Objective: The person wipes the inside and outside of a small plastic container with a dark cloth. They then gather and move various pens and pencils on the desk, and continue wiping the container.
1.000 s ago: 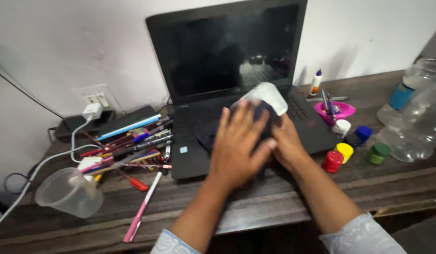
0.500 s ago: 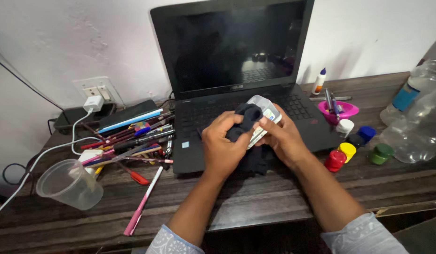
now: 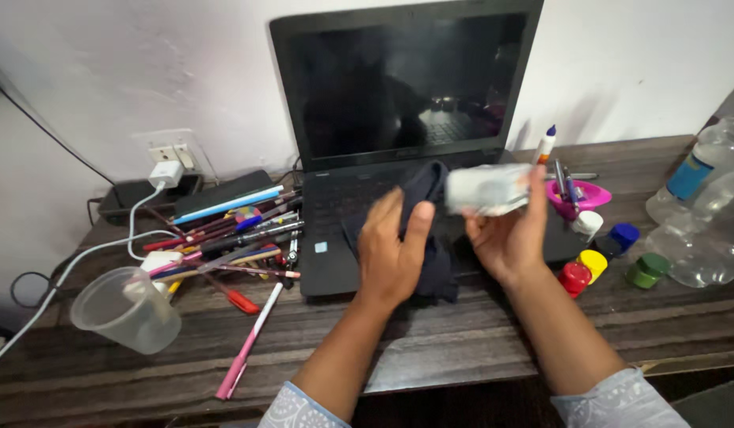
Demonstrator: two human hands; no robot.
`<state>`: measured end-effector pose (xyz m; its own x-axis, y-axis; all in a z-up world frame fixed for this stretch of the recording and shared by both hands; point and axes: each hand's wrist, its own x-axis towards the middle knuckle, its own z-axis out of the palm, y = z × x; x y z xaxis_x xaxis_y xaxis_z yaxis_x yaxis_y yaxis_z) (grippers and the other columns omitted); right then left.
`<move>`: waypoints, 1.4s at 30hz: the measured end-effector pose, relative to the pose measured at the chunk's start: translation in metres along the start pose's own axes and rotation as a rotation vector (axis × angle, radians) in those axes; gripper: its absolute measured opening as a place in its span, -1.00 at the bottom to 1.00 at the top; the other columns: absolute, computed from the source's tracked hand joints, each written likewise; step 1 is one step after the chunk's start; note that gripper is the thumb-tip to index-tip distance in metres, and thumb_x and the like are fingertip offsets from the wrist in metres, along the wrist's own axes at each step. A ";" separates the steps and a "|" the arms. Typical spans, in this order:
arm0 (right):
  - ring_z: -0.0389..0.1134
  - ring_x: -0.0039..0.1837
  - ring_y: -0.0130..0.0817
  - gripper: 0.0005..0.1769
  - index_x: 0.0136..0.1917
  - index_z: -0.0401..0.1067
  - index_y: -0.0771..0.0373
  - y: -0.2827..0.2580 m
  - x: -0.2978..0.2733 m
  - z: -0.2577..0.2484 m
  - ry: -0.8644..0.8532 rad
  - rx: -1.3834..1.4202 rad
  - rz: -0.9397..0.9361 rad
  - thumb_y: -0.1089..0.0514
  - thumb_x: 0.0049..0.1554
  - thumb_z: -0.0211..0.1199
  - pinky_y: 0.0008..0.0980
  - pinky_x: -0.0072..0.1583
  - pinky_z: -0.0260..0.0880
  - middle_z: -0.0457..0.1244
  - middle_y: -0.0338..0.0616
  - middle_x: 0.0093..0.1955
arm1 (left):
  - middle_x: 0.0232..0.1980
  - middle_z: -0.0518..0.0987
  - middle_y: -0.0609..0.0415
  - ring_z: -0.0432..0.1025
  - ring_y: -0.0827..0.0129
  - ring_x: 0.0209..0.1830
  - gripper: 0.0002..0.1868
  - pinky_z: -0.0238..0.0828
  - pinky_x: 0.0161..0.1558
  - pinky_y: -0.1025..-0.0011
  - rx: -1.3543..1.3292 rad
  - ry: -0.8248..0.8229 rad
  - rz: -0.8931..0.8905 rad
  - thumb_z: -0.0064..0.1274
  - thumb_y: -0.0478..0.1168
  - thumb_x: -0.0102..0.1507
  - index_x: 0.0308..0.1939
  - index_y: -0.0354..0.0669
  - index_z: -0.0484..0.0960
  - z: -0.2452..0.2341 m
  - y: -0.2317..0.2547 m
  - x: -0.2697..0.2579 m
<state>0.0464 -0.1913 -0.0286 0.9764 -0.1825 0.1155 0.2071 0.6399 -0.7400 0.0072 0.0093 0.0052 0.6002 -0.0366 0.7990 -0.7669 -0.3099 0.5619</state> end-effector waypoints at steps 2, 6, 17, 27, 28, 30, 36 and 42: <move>0.41 -0.02 -0.23 0.07 0.26 0.42 0.28 -0.001 0.003 -0.001 -0.039 0.033 0.035 -0.73 0.13 -0.16 -0.31 0.04 0.39 0.39 0.00 0.05 | 0.42 0.48 -0.26 0.40 -0.14 0.38 -0.60 0.28 0.39 0.08 0.105 0.115 0.176 -0.10 -0.07 0.48 0.21 -0.28 0.64 -0.006 0.000 0.000; 0.43 -0.01 -0.16 0.14 0.29 0.40 0.26 0.002 0.001 0.002 -0.040 -0.067 0.040 -0.77 0.08 -0.30 -0.23 0.07 0.42 0.35 0.03 0.02 | 0.29 0.54 -0.14 0.50 0.14 0.11 -0.73 0.41 0.22 0.29 0.000 0.305 0.129 -0.08 -0.11 0.46 0.07 -0.21 0.57 -0.010 -0.001 -0.001; 0.41 0.21 -0.13 -0.07 0.32 0.33 0.20 0.010 -0.003 0.014 -0.081 -0.124 -0.020 -0.58 0.17 -0.27 -0.12 0.21 0.42 0.35 0.00 0.20 | 0.17 0.58 -0.15 0.52 0.19 0.02 -0.21 0.50 -0.03 0.31 -0.098 -0.008 -0.112 0.27 0.06 0.19 0.37 -0.28 0.37 -0.003 0.000 -0.001; 0.36 0.30 -0.10 0.00 0.52 0.01 0.45 0.019 -0.040 0.038 -0.583 -1.075 -0.668 -0.15 0.09 0.40 -0.19 0.27 0.29 0.33 0.14 0.23 | 0.06 0.64 -0.10 0.59 0.20 0.04 -0.38 0.56 0.07 0.33 -0.236 0.249 -0.259 0.35 -0.07 0.16 0.18 -0.26 0.45 -0.003 -0.012 0.005; 0.36 0.27 -0.07 -0.07 0.45 0.12 0.41 0.018 -0.043 0.043 -0.568 -1.144 -0.716 -0.12 0.03 0.44 -0.19 0.25 0.30 0.34 0.14 0.22 | 0.08 0.63 -0.09 0.58 0.21 0.05 -0.41 0.56 0.08 0.33 -0.297 0.313 -0.261 0.33 -0.09 0.19 0.18 -0.27 0.45 -0.005 -0.014 0.006; 0.36 0.23 -0.02 -0.19 0.32 0.35 0.32 0.018 -0.048 0.051 -0.533 -1.284 -0.808 -0.05 -0.10 0.52 -0.18 0.20 0.32 0.35 0.13 0.21 | 0.07 0.60 -0.09 0.55 0.21 0.04 -0.41 0.53 0.06 0.31 -0.226 0.393 -0.250 0.32 -0.12 0.19 0.20 -0.27 0.44 -0.009 -0.018 0.008; 0.44 0.08 -0.26 -0.64 0.13 0.48 0.15 0.028 -0.037 0.040 -0.426 -1.211 -0.764 0.26 0.02 0.29 -0.29 0.12 0.44 0.37 -0.08 0.02 | 0.16 0.55 -0.13 0.49 0.13 0.16 -0.39 0.44 0.19 0.23 0.028 0.472 -0.133 0.37 -0.17 0.15 0.19 -0.29 0.44 -0.010 -0.023 0.010; 0.24 -0.07 -0.48 -0.76 0.20 0.37 0.23 0.033 -0.008 0.017 0.062 -0.817 -0.460 0.30 0.25 0.21 -0.46 -0.07 0.27 0.28 -0.17 -0.07 | 0.25 0.49 -0.20 0.46 0.00 0.24 -0.41 0.42 0.24 0.19 0.104 0.356 0.039 0.38 -0.20 0.11 0.15 -0.28 0.49 -0.008 -0.016 0.006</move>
<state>0.0470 -0.1559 -0.0424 0.7994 -0.3415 0.4942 0.4421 -0.2227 -0.8689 0.0215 0.0220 0.0027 0.4403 0.2769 0.8541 -0.7497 -0.4100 0.5194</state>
